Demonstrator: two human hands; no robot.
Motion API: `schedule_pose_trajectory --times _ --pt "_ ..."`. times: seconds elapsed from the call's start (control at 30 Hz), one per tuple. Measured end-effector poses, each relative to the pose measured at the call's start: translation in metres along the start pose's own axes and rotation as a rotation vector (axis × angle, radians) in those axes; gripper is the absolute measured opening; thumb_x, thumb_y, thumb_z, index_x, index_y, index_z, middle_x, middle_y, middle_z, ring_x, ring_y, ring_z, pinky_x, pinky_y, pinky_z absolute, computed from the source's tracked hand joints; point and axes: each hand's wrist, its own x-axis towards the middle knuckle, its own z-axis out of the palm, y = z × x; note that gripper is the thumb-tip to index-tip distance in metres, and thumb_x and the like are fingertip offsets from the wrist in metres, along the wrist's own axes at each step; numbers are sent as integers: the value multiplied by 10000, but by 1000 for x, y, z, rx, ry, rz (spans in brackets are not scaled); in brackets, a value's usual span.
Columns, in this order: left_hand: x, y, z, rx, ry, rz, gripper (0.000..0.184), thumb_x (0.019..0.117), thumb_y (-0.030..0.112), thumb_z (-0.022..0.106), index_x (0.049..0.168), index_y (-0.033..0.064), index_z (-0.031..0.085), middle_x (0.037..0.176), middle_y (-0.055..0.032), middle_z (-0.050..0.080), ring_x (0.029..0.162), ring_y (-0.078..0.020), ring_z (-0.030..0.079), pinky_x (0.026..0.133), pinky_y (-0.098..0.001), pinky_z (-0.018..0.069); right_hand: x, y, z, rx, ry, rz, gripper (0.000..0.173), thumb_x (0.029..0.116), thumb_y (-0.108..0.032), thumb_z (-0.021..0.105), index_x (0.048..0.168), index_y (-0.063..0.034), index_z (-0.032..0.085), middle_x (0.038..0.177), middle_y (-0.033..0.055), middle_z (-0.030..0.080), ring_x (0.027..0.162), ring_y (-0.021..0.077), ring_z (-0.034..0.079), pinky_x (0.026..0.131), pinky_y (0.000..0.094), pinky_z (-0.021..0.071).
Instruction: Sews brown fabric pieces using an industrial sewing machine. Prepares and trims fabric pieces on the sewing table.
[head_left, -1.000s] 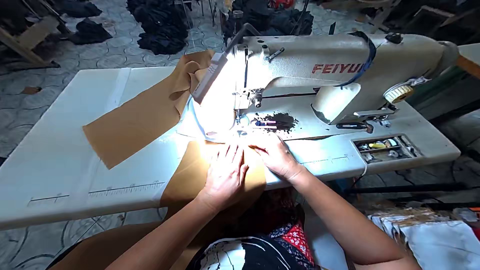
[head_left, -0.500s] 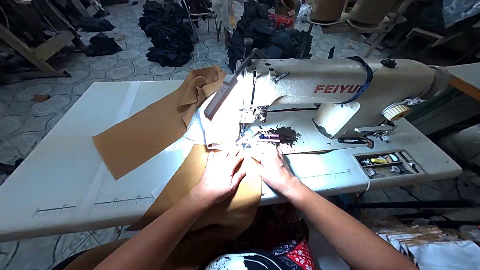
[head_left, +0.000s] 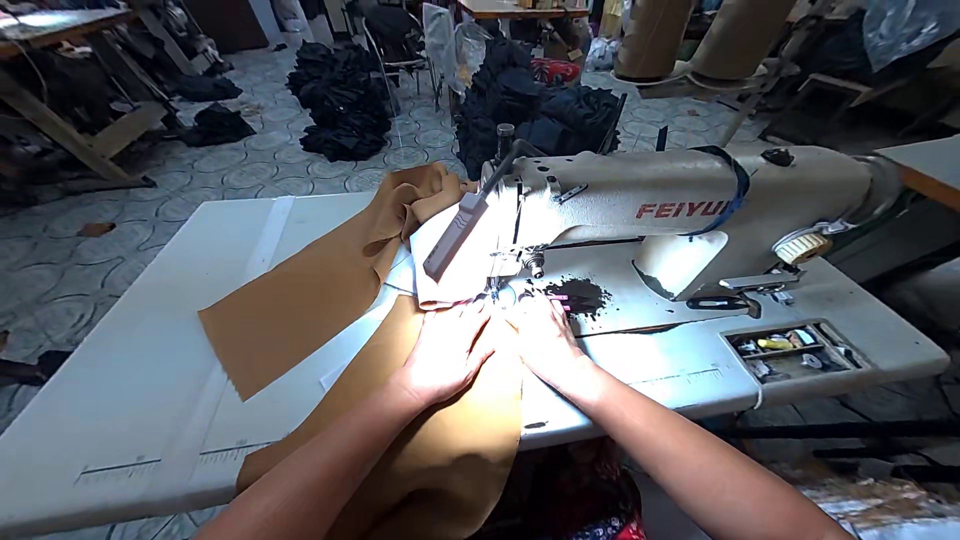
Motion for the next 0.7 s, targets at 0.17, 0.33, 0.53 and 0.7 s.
schedule_pose_trajectory --times 0.17,0.33,0.53,0.7 --pt "11 -6 -5 2 -35 -6 635 1068 528 283 1563 163 441 1629 -47 410 1519 -278 345 1175 -625 267 11 0 4 -9 0 58 372 1062 -279 486 1329 -109 682 1341 191 635 1398 377 467 1161 556 316" --pt "17 -9 -7 -10 -60 -10 634 1077 523 276 1562 147 440 1608 -65 440 1485 -262 408 1174 -553 326 18 1 5 58 19 111 383 1071 -333 475 1304 -135 705 1429 162 594 1444 345 425 1175 543 301" --pt "23 -11 -8 -39 -83 -26 629 1080 527 271 1573 168 424 1587 -60 469 1468 -251 432 1185 -555 316 21 5 9 91 81 109 367 1052 -327 520 1260 -101 721 1386 178 613 1389 355 482 1136 548 365" --pt "25 -12 -12 -48 -129 -30 638 1079 537 258 1586 176 399 1606 -50 441 1475 -254 421 1173 -569 321 24 10 18 99 137 100 352 1035 -332 556 1257 -119 728 1406 156 609 1396 340 480 1142 541 360"
